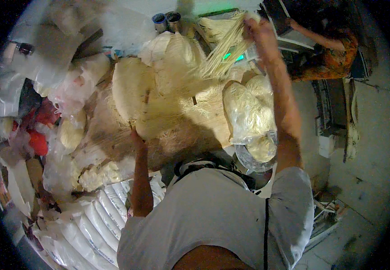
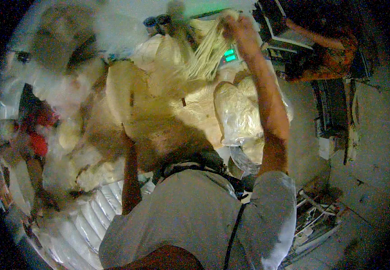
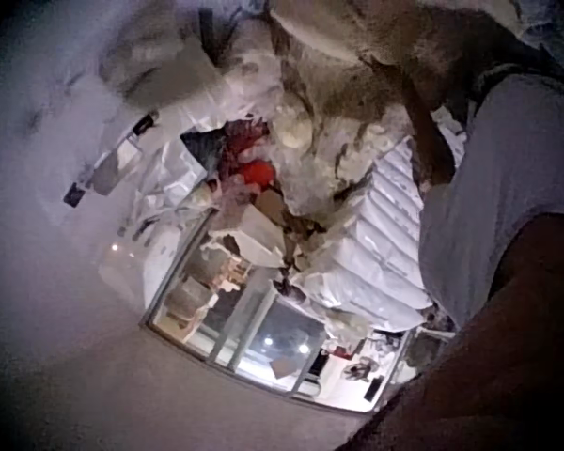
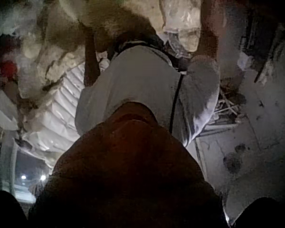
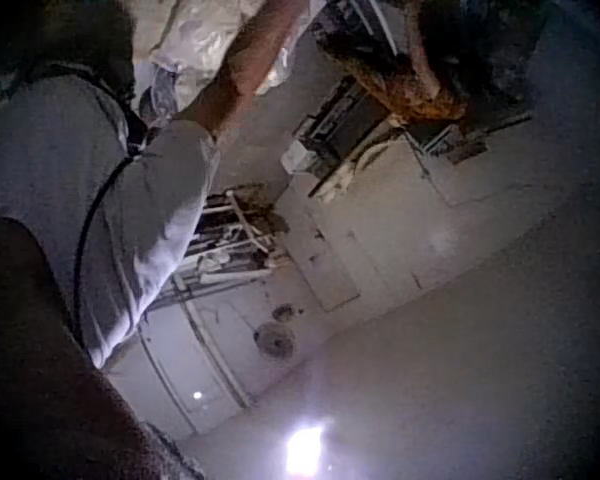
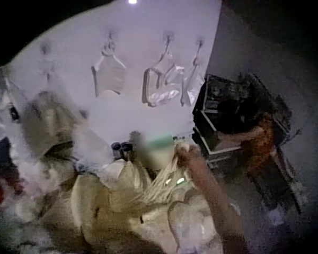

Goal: The person uses two wooden sticks to lift, separate, and arrange bundles of long, thin noodles on a wooden table. They repeatedly pick up sections of noodles, spread them out, and place them onto a digital scale.

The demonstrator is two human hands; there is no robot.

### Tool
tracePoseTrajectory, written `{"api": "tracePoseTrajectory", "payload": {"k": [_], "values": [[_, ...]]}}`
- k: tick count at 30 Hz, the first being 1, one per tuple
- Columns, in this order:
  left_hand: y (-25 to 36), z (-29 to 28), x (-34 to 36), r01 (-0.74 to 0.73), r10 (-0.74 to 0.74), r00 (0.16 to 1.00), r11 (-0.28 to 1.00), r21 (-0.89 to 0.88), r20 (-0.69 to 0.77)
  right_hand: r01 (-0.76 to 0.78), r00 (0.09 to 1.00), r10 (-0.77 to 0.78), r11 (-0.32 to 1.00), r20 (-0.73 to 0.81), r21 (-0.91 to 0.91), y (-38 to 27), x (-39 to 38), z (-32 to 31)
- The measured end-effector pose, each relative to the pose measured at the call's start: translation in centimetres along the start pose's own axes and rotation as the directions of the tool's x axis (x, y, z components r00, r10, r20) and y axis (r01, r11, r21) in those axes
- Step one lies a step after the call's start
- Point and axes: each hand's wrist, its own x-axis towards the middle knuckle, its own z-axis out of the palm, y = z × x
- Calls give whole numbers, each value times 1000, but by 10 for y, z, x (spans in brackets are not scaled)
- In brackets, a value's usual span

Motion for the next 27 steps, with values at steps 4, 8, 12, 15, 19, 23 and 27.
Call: {"api": "tracePoseTrajectory", "payload": {"k": [4, 8, 12, 15, 19, 23, 27], "values": [[37, 37, -12, 235, -280, 959, 885, -402, -55, 92, 995, -98, 978, 26, 188, -97, 43, -34], [1, 8, -15, 222, -352, 932, 741, -634, -84, 216, 974, -214, 976, 77, -25, -40, 123, -57], [-14, -13, 2, 462, -533, 821, 412, -786, 203, 464, 773, -583, 252, 249, -850, 115, 186, -74], [13, 2, -10, 404, -519, 855, 667, -626, -2, 483, 843, -440, 365, 310, -796, 153, 126, 13], [67, 38, -11, 426, -533, 844, 738, -523, -65, 524, 850, -255, 320, 461, -789, 233, 35, 88], [64, 35, -13, 285, -338, 917, 927, -243, -213, 404, 899, -313, 315, 308, -859, 189, -9, 130], [80, 48, -16, 246, -261, 938, 965, -93, -227, 250, 967, -175, 514, 185, -821, 168, -33, 127]]}}
